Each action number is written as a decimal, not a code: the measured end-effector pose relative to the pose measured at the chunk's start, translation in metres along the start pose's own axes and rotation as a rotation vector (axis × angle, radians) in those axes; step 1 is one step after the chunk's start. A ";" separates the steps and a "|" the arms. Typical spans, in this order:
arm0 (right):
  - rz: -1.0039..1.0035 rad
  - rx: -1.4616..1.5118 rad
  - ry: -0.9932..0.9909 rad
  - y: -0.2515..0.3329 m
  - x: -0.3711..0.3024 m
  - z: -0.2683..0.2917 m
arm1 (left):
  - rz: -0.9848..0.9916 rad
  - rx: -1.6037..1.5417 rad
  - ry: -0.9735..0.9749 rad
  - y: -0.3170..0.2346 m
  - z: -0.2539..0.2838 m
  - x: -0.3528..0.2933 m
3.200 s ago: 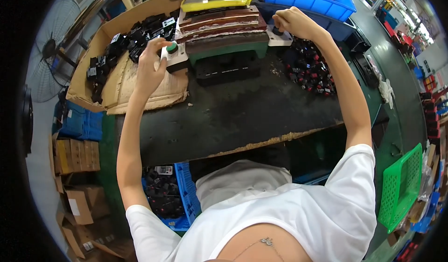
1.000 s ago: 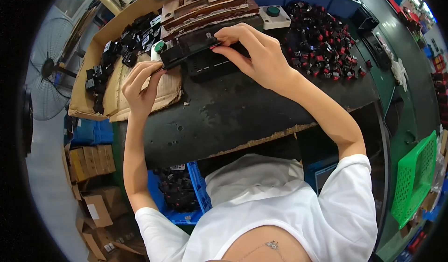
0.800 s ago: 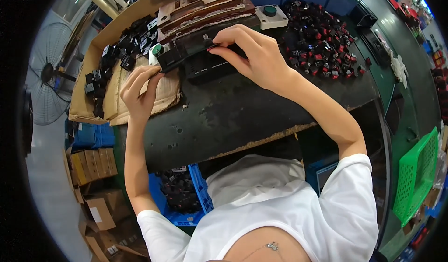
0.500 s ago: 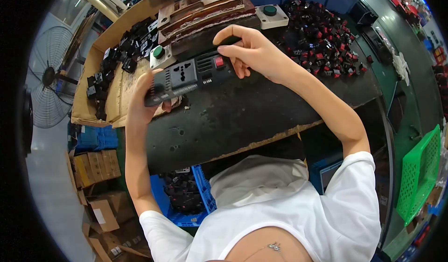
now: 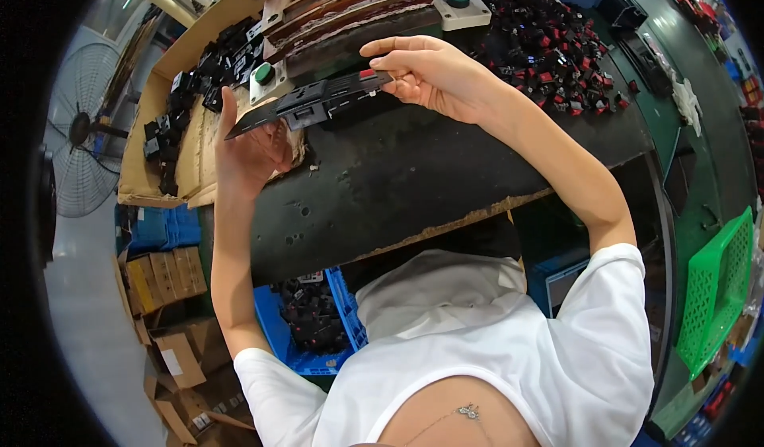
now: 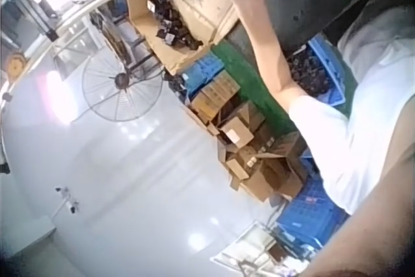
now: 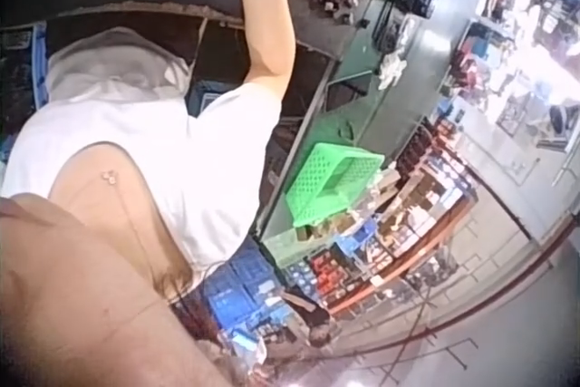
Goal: Assembling internal components into electronic housings and using a press machine to secure them.
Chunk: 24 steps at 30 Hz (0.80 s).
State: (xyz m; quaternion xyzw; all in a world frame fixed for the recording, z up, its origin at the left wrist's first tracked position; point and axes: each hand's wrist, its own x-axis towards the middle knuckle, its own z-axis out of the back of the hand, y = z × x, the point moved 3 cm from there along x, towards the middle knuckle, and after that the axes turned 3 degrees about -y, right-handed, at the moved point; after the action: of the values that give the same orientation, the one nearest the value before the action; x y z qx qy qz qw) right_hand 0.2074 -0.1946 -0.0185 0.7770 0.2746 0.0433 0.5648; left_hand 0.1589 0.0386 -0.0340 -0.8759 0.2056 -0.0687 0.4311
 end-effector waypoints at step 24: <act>0.952 -0.689 0.037 0.010 -0.015 -0.006 | -0.436 0.673 -0.170 -0.006 -0.034 -0.013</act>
State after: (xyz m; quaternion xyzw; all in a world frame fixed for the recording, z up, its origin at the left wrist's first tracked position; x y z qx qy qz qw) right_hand 0.1961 -0.1988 -0.0040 0.5854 -0.1247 0.3927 0.6983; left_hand 0.1390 0.0227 -0.0077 -0.7115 -0.0552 -0.1493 0.6845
